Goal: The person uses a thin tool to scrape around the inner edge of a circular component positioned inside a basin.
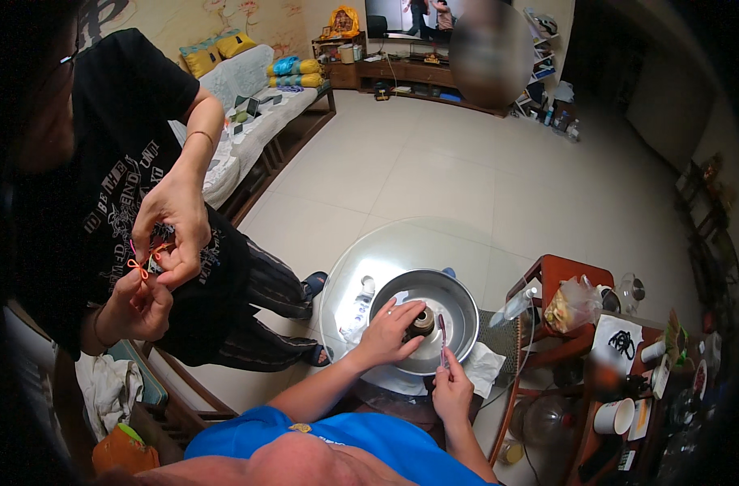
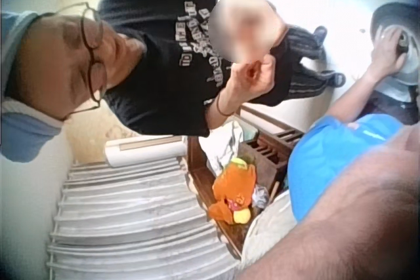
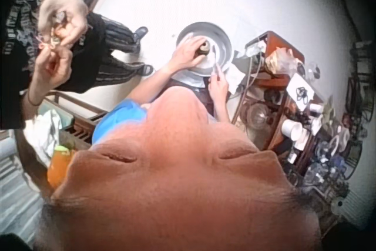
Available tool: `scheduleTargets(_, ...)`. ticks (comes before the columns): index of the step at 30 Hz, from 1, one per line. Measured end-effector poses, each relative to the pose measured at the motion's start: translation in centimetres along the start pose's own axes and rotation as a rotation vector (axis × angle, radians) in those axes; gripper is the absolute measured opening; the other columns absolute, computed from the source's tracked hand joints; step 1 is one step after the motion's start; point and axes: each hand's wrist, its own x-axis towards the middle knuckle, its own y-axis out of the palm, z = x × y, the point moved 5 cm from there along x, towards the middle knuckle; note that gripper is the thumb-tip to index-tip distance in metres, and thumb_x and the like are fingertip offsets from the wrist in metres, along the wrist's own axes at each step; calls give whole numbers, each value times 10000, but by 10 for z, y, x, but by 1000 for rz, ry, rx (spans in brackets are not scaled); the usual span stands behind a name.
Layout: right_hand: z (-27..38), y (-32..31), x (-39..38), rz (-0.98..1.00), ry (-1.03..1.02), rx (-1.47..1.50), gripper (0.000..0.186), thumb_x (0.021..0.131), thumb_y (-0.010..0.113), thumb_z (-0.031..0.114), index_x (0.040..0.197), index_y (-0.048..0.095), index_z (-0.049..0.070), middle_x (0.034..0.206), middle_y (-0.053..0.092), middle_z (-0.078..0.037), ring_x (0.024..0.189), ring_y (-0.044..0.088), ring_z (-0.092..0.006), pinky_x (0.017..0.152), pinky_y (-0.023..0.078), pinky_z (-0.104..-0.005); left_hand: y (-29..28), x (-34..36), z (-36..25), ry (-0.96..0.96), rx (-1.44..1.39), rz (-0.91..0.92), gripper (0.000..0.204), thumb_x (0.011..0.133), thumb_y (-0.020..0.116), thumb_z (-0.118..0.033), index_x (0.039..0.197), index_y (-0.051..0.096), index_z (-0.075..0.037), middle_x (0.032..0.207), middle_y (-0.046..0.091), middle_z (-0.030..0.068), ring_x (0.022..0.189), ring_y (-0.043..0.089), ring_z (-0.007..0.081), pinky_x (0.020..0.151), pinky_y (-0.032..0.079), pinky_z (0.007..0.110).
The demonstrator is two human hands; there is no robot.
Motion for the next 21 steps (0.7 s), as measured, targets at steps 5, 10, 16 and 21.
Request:
scheduleTargets(5,2,0,0,24,0,-8,440,1014,576,99,1454,569,85,698,588,19,515,488,-39,460,399,-233,4,-2,6,3,-10,-32,596,884,682,-212,1430,515,-44,1392,576,142,1266,571,311,1174,338,519)
scheduleTargets(10,2,-6,4,7,-22,-21,440,1010,573,93,1449,578,91,690,582,29,515,482,-36,464,402,-236,4,-2,7,-14,-31,-44,540,901,663,-194,1405,538,-46,1366,596,137,1254,578,313,1162,352,521)
scheduleTargets(16,2,-4,5,29,-2,-92,436,1003,574,89,1439,591,96,684,583,31,516,482,-37,469,407,-240,1,-2,9,-46,-108,-87,493,884,694,-232,1325,576,-49,1262,639,132,1198,604,315,1141,375,518)
scheduleTargets(21,12,-3,3,38,-6,-52,438,998,582,106,1435,595,94,685,596,13,522,503,-49,476,422,-250,0,-1,8,-50,-105,-104,478,865,726,-262,1273,590,-53,1207,648,130,1156,615,318,1124,390,517)
